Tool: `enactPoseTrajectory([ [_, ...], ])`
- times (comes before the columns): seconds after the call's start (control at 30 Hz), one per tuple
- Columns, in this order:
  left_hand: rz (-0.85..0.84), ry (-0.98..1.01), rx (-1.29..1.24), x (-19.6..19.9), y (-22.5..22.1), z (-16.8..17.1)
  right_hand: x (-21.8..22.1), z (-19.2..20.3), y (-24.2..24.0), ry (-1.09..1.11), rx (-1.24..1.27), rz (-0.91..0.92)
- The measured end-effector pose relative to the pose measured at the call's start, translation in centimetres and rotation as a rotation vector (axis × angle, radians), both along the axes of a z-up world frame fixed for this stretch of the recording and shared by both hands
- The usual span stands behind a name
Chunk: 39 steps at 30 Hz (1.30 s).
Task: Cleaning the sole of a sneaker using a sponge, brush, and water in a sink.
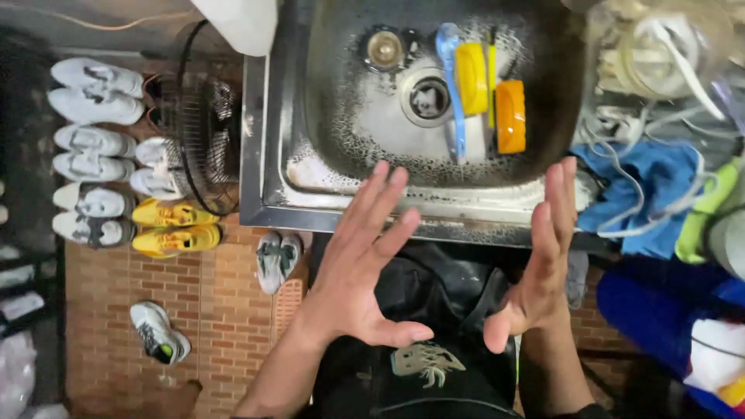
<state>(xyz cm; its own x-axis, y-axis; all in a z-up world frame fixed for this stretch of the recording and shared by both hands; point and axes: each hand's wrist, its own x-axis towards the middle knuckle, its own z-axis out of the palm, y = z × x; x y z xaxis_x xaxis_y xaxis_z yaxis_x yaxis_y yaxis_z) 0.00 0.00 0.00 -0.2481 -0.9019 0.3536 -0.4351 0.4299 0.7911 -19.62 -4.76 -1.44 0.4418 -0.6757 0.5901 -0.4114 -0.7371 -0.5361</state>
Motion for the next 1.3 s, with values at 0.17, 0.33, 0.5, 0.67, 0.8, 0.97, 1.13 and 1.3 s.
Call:
enactPoseTrajectory([
  [0.17,0.044,-0.001,-0.022,-0.1,3.1,0.2,-1.8,0.4,4.2,0.026,0.001,0.009],
  [0.33,0.005,-0.003,-0.047,-0.8,5.6,0.1,-1.6,0.0,7.8,0.001,0.063,0.000],
  [0.5,-0.018,0.006,-0.047,-2.1,6.0,0.0,-1.8,0.3,8.5,-0.010,0.071,-0.003],
  [0.67,-0.052,0.203,-0.018,-5.4,3.7,-0.8,-8.3,-0.6,6.6,0.016,-0.222,-0.406],
  [0.8,-0.215,0.208,0.084,-9.3,2.1,0.6,-17.4,2.9,4.8,0.290,-0.320,-0.912],
  [0.97,-0.450,0.145,0.047,-13.7,-0.4,1.6,-27.7,0.4,2.2,0.351,-0.034,-1.051],
  [1.13,-0.541,0.159,0.022,-15.7,-0.8,1.5,-32.2,-3.2,1.3,0.248,0.166,-1.042],
  [1.3,-0.505,0.156,0.037,-14.3,-0.6,1.3,-29.3,-1.5,3.0,-0.133,-0.087,-0.989],
])
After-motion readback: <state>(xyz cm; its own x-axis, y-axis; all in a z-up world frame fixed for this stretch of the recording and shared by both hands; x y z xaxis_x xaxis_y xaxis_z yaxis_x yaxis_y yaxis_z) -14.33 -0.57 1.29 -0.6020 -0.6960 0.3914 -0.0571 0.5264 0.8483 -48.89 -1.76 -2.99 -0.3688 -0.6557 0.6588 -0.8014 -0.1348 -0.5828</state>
